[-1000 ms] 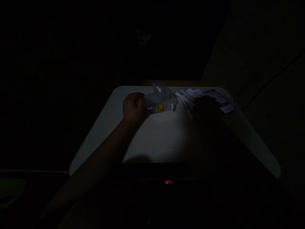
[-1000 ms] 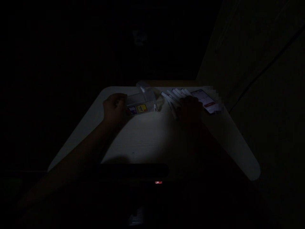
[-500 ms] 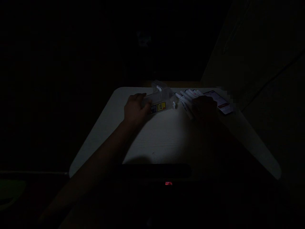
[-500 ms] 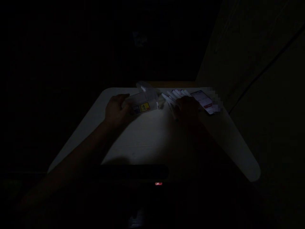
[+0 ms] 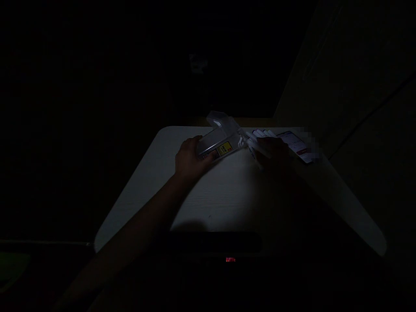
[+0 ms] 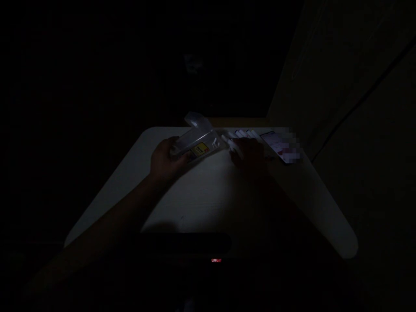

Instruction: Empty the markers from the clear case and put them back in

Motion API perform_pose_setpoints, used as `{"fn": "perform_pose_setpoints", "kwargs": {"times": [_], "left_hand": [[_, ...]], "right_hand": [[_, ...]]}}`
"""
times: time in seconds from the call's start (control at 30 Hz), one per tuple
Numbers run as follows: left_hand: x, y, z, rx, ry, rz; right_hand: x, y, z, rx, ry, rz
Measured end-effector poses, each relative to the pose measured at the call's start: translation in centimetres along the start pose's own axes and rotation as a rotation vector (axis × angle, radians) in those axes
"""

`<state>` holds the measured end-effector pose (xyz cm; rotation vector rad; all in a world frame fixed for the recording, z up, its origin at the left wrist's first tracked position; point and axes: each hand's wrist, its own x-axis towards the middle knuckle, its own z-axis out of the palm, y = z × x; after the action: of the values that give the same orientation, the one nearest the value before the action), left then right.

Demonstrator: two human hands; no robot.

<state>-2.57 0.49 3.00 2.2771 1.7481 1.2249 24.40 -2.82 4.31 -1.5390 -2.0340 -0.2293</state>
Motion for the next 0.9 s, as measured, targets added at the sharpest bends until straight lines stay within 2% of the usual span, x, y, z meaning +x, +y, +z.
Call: {"fn": "perform_pose_setpoints", "kwargs": {"times": [0.13,0.3,0.4,0.47,0.57,0.63,0.7,0.8,0.9], "left_hand": [[-0.7,0.5,0.4,0.015,0.025,0.193],[-0.9,0.6,0.2,0.004,0.01,0.357],[-0.9,-0.1,0.2,-0.132,0.025,0.396],[-0.7,-0.5,0.4,-0.311,0.05,0.329],[-0.3,-0.6,0.9,-0.652,0.078,0.025],[0.1,-0.5,1.2,-0.862,0.035,-0.198],[0.3,-0.3,1.2,-1.021,-0.025,-0.313],[0.2,-0.1,1.0,-1.091,-0.123,-0.318],[0.0,-0.3,0.8,-0.971,-0.191,-0.24]], "right_hand": [[0.2,-0.5,0.7,0.194,-0.044,-0.085],[0.2,-1.2,0.9,0.308,-0.135,-0.02],[0.0,-1.6,0.7,0.35,-0.116,-0.005],[-0.1,-1.9,0.4,0.347,-0.099,-0.028],[-0.1,-2.7,-0.4,0.207,-0.105,-0.084],[-0.2,-3.5,-1.2,0.061,-0.136,-0.155],[-0.2,-4.3,-1.8,-0.052,-0.165,-0.239],[-0.3,-4.9,-2.3,-0.114,-0.152,-0.305],[-0.4,-4.6,-2.1,-0.052,-0.096,-0.334]]}}
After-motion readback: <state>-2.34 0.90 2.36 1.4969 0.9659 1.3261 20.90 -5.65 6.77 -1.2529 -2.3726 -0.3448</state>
